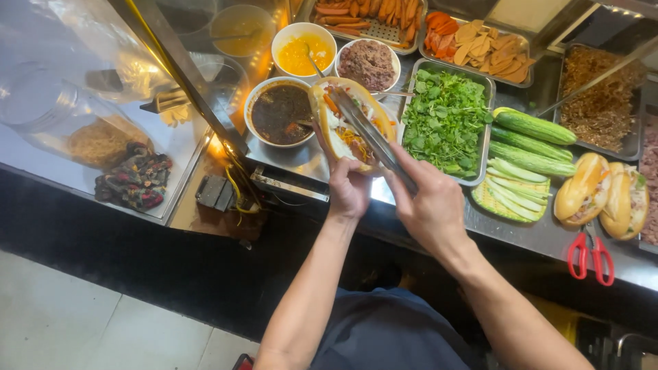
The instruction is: Assembling a Banh Mi sandwich with meat, vegetables, and sauce, then heating it in a press
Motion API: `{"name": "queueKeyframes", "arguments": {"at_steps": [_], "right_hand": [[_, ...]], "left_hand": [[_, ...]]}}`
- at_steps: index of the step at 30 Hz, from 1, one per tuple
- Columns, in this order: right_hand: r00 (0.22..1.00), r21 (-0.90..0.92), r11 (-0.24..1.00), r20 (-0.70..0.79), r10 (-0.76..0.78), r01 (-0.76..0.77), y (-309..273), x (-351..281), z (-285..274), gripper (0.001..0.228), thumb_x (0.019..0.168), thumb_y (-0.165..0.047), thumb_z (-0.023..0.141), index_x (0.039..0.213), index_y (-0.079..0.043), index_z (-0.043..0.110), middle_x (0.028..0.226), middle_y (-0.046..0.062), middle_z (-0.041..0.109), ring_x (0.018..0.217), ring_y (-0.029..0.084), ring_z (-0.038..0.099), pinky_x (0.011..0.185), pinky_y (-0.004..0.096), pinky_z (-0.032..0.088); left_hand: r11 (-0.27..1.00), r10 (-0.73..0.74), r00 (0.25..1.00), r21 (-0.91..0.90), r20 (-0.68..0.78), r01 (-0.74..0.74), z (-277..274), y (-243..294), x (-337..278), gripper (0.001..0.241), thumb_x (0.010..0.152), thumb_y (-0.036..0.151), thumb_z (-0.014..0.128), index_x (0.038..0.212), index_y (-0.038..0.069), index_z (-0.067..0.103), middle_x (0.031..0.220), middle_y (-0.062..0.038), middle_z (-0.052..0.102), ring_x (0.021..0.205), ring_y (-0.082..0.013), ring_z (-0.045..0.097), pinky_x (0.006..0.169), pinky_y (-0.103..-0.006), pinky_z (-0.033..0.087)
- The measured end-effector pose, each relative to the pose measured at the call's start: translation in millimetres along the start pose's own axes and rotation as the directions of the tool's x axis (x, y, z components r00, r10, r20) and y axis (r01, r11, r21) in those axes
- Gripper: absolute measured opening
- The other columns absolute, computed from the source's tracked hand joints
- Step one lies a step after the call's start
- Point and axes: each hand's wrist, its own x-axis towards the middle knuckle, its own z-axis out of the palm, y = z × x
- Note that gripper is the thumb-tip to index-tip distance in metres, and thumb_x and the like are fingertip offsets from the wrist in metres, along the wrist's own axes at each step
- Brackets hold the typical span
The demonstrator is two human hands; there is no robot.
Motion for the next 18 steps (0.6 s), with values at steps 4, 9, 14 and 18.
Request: {"name": "queueKeyframes", "arguments": {"at_steps": [4, 9, 14, 18], "right_hand": [[0.985, 0.235, 0.957, 0.077, 0.154, -0.168, 17, 11, -35, 0.045, 0.093, -0.031, 0.077, 0.137, -0.027, 0.07, 0.109, 0.011, 0.077, 0.091, 0.03, 0.075, 0.068, 0.041, 0.055], [0.952, -0.033, 0.952, -0.06, 0.301, -0.304, 141, -13, -10, 0.046, 0.1, -0.029, 0.075, 0.143, -0.014, 0.068, 0.116, 0.026, 0.072, 0.105, 0.049, 0.067, 0.087, 0.054, 0.053], [0.959, -0.39, 0.877, -0.09, 0.268, -0.281, 266, -36, 49, 0.043, 0.096, -0.047, 0.077, 0.128, -0.018, 0.076, 0.111, 0.009, 0.073, 0.099, 0.036, 0.069, 0.083, 0.052, 0.054], [0.995, -0.386, 0.919, -0.085, 0.056, -0.084, 229, -19, 54, 0.042, 0.095, -0.027, 0.081, 0.132, -0.008, 0.075, 0.119, 0.013, 0.061, 0.108, 0.033, 0.056, 0.09, 0.045, 0.047]], "left_hand": [[1.0, -0.013, 0.999, 0.007, -0.037, 0.013, 6, 21, -1, 0.094, 0.07, -0.003, 0.049, 0.157, 0.029, 0.035, 0.148, -0.021, 0.045, 0.118, -0.0391, 0.056, 0.095, -0.0515, 0.052], [0.988, -0.087, 0.994, -0.131, -0.072, 0.077, -22, 37, -7, 0.086, 0.072, 0.0, 0.052, 0.155, 0.022, 0.041, 0.148, -0.014, 0.05, 0.128, -0.0318, 0.055, 0.105, -0.0476, 0.05], [0.996, -0.047, 0.992, -0.08, -0.119, 0.038, -44, 65, -23, 0.085, 0.071, 0.002, 0.052, 0.153, 0.021, 0.044, 0.147, -0.012, 0.052, 0.128, -0.0327, 0.056, 0.107, -0.0493, 0.048], [0.993, 0.036, 0.994, 0.111, -0.105, -0.024, -33, 96, -45, 0.083, 0.074, 0.001, 0.058, 0.153, 0.023, 0.043, 0.144, -0.008, 0.054, 0.127, -0.0247, 0.056, 0.106, -0.0464, 0.05]]}}
